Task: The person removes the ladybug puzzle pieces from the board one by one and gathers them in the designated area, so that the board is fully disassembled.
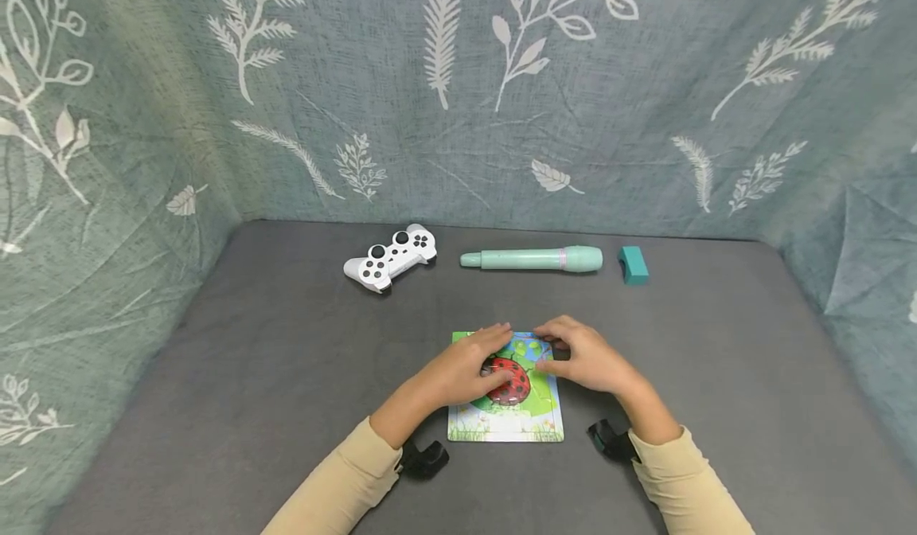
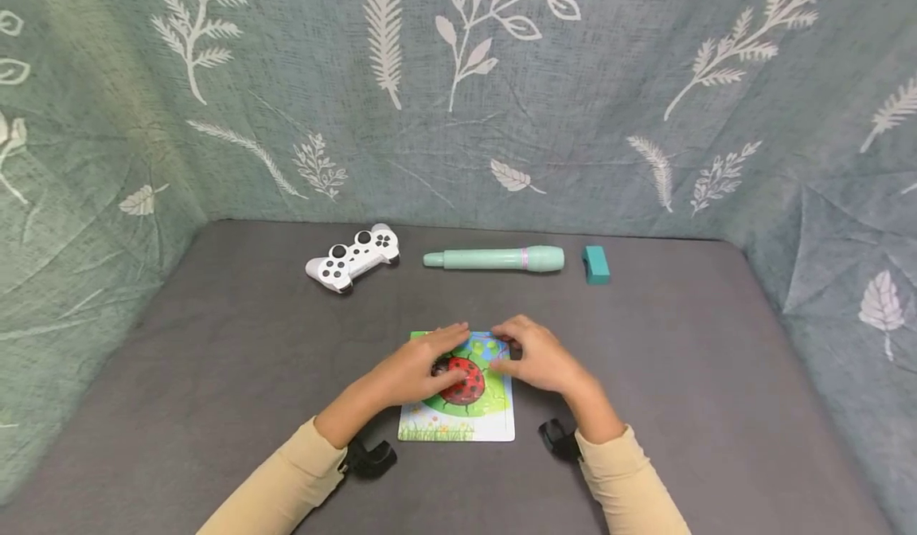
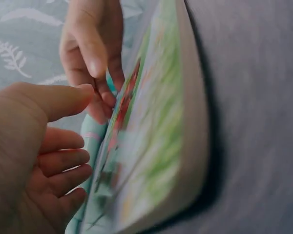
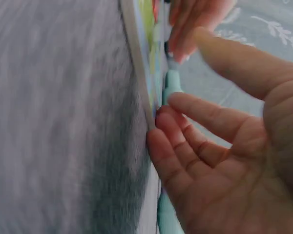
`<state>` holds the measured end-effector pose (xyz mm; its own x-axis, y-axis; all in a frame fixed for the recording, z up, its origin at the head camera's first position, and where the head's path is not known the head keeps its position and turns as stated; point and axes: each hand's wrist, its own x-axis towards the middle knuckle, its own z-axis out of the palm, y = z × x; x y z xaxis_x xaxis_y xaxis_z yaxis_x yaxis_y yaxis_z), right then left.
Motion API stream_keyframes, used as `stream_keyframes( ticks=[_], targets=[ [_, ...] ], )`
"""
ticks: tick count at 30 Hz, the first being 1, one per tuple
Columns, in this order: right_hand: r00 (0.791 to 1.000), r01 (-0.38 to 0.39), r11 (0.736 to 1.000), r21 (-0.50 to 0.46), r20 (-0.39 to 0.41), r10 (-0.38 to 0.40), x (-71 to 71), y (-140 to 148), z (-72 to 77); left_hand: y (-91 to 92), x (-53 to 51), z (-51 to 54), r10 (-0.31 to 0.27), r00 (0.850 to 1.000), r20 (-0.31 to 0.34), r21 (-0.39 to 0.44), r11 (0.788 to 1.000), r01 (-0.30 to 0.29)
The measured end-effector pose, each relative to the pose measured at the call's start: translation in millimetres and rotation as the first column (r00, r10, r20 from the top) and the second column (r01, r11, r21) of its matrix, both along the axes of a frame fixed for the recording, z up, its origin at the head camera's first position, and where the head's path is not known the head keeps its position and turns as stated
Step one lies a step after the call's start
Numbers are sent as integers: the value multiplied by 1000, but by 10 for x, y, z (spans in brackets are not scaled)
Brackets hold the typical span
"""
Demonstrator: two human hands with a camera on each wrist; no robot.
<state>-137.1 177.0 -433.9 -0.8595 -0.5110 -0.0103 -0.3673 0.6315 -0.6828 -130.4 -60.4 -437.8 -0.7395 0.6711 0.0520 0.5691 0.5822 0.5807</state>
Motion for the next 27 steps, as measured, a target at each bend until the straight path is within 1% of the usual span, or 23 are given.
stream_keyframes(
  ticks=[3, 6, 9, 13, 18, 27],
  targets=[
    [999, -14, 999, 38, -45, 16, 5, -21, -23, -3, 10, -61, -10, 1000, -23, 8, 1000, 10],
    [998, -7, 998, 62, -67, 12, 13, -48, -47, -7, 13, -112, -23, 997, -75, -30, 999, 21],
    [999, -5, 997, 71, -51, 8, 32, -67, -72, -16, 21, -147, -27, 995, -91, -56, 998, 22],
    [1000, -9, 997, 72, -24, 11, 61, -86, -82, -19, 32, -180, -19, 997, -79, -64, 998, 14],
    [1000, -10, 998, 55, -14, 11, 60, -90, -87, -7, 35, -177, -14, 997, -79, -57, 998, 9],
    [1000, -21, 1000, -18, 23, 22, 26, -69, -160, -20, 43, -165, -18, 994, -104, -55, 998, 12]
  ],
)
